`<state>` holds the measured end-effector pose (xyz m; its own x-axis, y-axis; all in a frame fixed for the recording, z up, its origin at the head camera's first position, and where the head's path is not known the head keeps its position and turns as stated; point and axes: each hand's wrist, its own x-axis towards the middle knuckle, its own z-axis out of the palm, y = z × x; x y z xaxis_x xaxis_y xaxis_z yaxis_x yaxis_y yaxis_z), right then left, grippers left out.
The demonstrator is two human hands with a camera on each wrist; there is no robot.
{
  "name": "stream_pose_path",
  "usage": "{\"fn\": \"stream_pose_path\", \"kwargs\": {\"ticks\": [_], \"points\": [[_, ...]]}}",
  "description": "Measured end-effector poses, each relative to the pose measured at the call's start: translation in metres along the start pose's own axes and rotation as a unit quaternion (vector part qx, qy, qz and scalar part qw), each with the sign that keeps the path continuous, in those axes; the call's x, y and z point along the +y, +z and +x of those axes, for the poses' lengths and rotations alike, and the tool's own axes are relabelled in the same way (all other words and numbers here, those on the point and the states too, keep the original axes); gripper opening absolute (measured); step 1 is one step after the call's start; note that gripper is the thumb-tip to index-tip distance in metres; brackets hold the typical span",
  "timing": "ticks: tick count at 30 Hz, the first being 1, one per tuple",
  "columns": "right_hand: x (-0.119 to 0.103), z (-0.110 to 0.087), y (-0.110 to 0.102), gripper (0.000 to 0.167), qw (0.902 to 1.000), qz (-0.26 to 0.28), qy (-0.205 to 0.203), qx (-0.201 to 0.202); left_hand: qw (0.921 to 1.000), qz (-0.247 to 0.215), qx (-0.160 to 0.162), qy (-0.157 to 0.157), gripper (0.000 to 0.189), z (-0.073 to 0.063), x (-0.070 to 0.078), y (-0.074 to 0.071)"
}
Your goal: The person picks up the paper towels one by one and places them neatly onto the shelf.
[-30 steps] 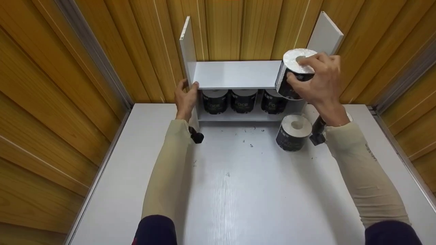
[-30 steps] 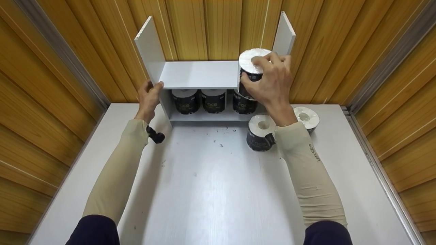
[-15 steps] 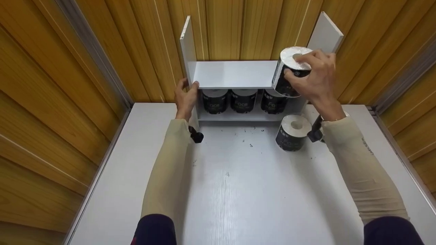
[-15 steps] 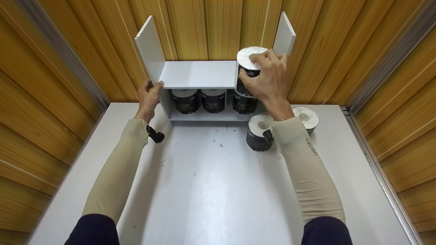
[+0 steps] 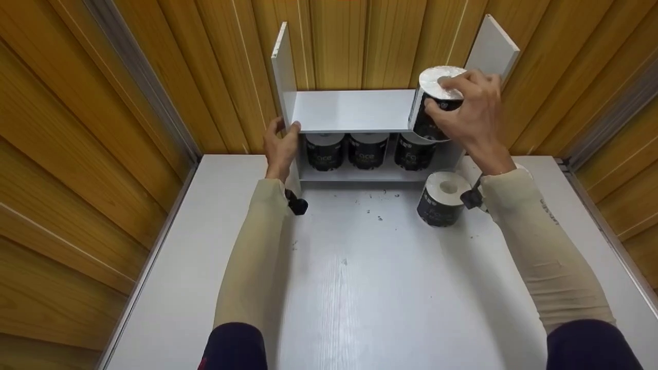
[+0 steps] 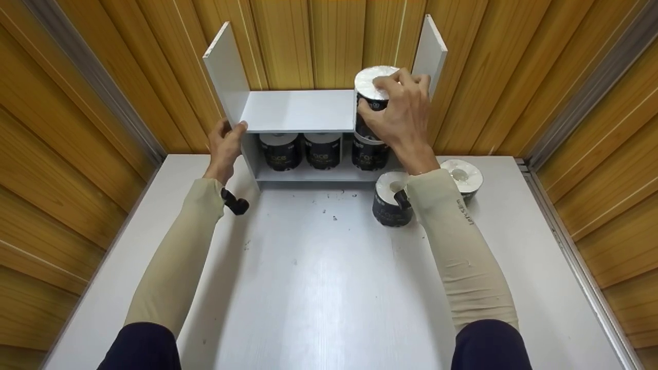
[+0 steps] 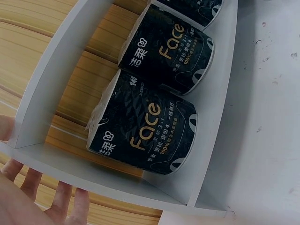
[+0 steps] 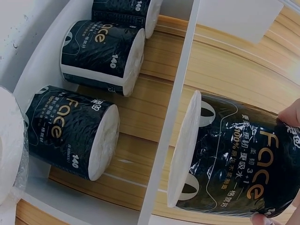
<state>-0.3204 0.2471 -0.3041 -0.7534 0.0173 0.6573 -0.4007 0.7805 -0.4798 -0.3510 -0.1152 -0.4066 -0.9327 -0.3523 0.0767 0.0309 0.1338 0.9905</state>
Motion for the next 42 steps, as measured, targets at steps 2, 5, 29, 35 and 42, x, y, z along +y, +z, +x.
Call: {"fn": "stream_pose_path", "kwargs": {"ticks": [2,5,29,35,42], "points": [[0.000,0.001,0.001,0.045,1.0000,-0.003,0.007,-0.004,1.0000,0.000,0.001,0.000,0.050,0.000,0.000,0.000],[0.001,0.003,0.002,0.045,1.0000,-0.003,0.007,-0.004,1.0000,0.001,0.001,-0.004,0.050,0.000,0.001,0.001],[0.010,0.007,0.013,0.049,0.9992,-0.013,0.027,-0.026,1.0000,0.004,-0.001,-0.006,0.050,-0.005,-0.001,0.002],[0.013,0.010,0.015,0.048,0.9994,-0.015,0.013,-0.028,0.9999,0.006,-0.001,-0.015,0.050,-0.006,0.000,0.004],[0.014,0.010,0.017,0.049,0.9989,-0.020,0.015,-0.039,0.9998,0.008,0.001,-0.018,0.052,-0.005,0.000,0.006]]}}
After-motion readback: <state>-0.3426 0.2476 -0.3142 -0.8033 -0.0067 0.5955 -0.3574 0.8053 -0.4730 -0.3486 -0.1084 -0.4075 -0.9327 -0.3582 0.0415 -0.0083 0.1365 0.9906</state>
